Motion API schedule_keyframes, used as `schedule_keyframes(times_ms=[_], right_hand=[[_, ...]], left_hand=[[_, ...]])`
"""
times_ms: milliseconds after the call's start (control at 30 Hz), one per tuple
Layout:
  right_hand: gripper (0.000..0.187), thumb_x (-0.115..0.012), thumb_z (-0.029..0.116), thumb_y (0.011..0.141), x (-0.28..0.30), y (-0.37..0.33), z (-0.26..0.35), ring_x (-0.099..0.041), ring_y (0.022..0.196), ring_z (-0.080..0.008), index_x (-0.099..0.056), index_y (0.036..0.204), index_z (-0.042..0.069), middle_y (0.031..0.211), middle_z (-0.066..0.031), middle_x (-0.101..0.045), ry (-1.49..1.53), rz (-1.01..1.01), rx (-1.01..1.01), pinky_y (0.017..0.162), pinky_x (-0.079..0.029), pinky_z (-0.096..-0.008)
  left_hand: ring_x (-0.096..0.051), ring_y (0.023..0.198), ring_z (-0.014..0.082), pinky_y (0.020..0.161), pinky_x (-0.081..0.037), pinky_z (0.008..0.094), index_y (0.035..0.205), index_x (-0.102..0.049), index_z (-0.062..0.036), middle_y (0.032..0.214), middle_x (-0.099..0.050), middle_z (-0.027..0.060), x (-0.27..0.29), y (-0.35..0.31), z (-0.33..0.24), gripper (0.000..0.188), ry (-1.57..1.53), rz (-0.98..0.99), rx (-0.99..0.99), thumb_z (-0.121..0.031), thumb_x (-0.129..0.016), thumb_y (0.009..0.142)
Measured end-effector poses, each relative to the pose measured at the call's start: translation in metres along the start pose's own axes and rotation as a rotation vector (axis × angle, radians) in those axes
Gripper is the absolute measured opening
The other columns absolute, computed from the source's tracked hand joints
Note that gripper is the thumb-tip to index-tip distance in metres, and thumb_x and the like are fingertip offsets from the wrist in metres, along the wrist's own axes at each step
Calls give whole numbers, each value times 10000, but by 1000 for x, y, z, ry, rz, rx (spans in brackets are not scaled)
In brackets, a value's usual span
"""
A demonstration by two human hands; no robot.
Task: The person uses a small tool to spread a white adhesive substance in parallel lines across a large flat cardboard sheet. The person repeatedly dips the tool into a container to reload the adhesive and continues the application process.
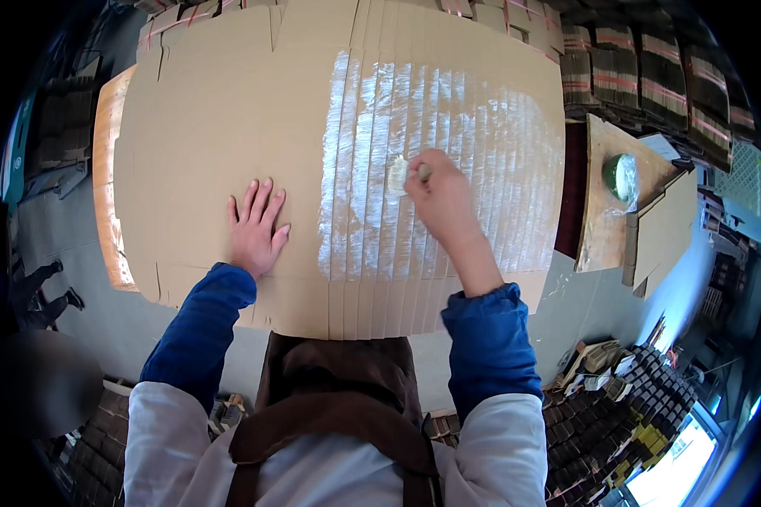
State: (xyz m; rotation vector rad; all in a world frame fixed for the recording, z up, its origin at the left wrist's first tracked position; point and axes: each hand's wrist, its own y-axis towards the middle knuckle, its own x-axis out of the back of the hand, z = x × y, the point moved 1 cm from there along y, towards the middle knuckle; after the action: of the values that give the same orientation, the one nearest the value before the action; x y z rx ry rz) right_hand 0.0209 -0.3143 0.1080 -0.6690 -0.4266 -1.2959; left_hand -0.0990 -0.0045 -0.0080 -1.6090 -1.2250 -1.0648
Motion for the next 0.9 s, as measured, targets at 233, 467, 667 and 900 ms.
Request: schedule_keyframes(times_ms=[233,467,667,900], right_hand=[[107,-645,67,889,-2,0,0,-614,671,-222,-591,979,45,837,-133,-632,-28,56,49,633,-504,-352],[122,-651,66,873,-5,-9,0,-613,634,-272,-586,969,26,759,-154,-626,-6,-6,107,623,-511,-370],[128,-633,33,856,10,-35,15,-652,692,-352,-593,977,35,797,-186,-641,12,-50,51,625,-521,-407],[125,-649,39,858,14,-57,-11,-650,714,-355,-595,970,50,936,-175,-635,-127,-104,54,639,-520,-419]], left_hand=[[-213,1492,292,1151,-140,668,1487,-407,-208,1612,-273,45,3,1,-3,626,5,-3,3,-368,-598,913],[-213,1494,290,1151,-146,670,1488,-406,-207,1611,-275,40,3,3,-3,626,4,-9,2,-358,-597,911],[-212,1497,310,1155,-134,653,1496,-404,-184,1616,-277,58,1,0,-3,634,17,0,3,-321,-588,905],[-202,1502,298,1157,-134,653,1510,-385,-191,1623,-263,52,1,2,-1,645,34,-4,8,-324,-586,912]])
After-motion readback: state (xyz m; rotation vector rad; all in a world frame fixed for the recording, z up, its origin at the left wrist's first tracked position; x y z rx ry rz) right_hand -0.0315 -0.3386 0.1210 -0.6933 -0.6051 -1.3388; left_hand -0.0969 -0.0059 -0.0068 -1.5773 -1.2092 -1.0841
